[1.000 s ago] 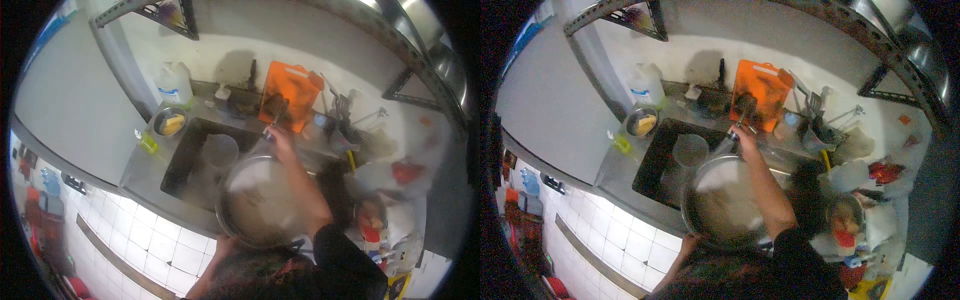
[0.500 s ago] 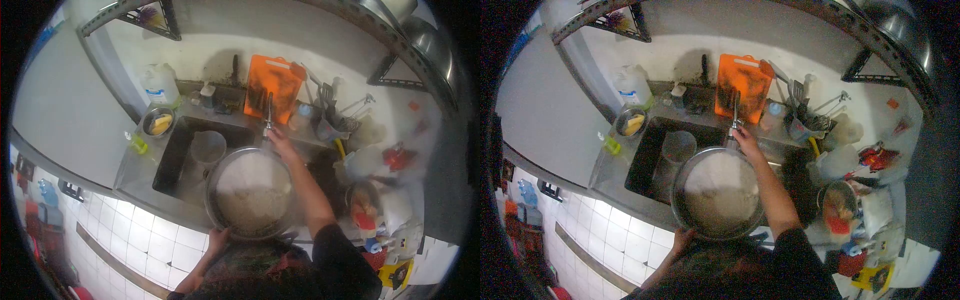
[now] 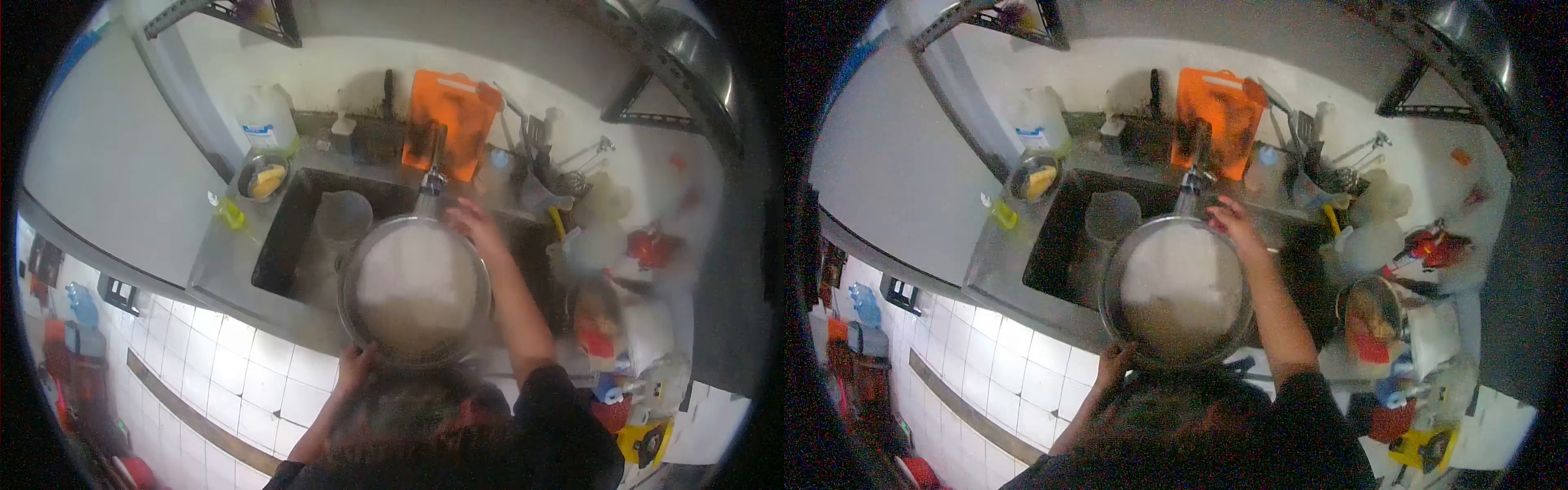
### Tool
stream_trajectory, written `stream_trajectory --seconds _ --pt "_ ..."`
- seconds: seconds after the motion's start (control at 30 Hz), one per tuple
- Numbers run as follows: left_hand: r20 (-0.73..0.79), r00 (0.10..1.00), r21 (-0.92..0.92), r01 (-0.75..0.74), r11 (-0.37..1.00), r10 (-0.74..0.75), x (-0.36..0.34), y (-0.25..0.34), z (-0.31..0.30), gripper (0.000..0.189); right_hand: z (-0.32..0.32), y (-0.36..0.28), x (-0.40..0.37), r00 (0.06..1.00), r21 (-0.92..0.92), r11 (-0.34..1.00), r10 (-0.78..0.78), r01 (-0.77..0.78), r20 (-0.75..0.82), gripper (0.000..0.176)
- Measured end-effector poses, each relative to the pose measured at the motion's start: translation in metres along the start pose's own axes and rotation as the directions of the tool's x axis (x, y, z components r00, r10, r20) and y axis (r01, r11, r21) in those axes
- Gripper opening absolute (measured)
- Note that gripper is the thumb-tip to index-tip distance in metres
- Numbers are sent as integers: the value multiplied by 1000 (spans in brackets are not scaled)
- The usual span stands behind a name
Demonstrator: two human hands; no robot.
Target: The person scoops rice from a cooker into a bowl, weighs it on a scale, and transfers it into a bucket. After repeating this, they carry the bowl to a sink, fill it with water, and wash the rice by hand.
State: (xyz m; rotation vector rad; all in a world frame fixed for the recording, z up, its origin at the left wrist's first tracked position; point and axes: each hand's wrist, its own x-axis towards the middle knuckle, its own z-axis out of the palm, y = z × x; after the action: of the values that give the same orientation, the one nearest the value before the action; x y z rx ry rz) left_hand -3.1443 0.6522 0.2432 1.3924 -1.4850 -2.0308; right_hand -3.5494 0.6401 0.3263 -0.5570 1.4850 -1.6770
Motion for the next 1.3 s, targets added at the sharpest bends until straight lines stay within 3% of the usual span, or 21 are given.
stream_trajectory --seconds 0.1,0.2,0.3,0.43,0.47,0.6,0.67,0.77,0.9,0.97,1.1,1.17,1.23,1.3 --pt "-22 1000 224 -8 975 13 -19 27 7 31 -21 -3 -36 999 -11 1000 4 -4 -51 43" --pt "33 999 156 16 988 -22 -22 21 7 32 -50 11 -64 971 -97 993 35 -60 -235 29" --pt "35 999 -26 8 1000 -7 -34 36 13 36 -82 47 -86 932 -147 984 39 -98 -361 21" --pt "58 992 -1 116 993 -116 -38 40 10 41 -70 59 -127 891 -279 937 67 -211 -449 20" --pt "65 991 -15 120 993 -119 -40 43 11 41 -67 62 -134 920 -293 945 18 -143 -392 26" --pt "62 991 -117 127 985 -121 -46 40 13 40 -72 93 -140 915 -280 950 10 -134 -404 33" --pt "76 985 -63 161 985 -156 -44 31 9 39 -61 81 -144 900 -301 935 40 -186 -434 36" --pt "104 975 -66 206 976 -199 -46 32 7 36 -66 93 -146 910 -292 949 -11 -121 -414 37" --pt "137 986 -130 109 985 -91 -47 23 0 33 -65 73 -150 911 -273 938 90 -213 -403 40" --pt "112 983 -150 159 976 -143 -49 2 -16 33 -67 49 -156 912 -295 917 145 -270 -383 44" --pt "102 987 -182 144 973 -127 -55 0 -52 31 -62 -55 -188 975 -245 968 -2 -54 -224 44" --pt "38 994 -168 112 980 -107 -53 7 -62 31 -49 -110 -213 969 -269 951 -195 150 -150 45" --pt "-22 998 -142 52 988 -55 -44 12 -69 32 -52 -135 -230 892 -237 882 -440 406 -109 46" --pt "-98 995 -114 -31 993 20 -34 23 -65 31 -66 -131 -239 752 -39 760 -648 648 -120 50"
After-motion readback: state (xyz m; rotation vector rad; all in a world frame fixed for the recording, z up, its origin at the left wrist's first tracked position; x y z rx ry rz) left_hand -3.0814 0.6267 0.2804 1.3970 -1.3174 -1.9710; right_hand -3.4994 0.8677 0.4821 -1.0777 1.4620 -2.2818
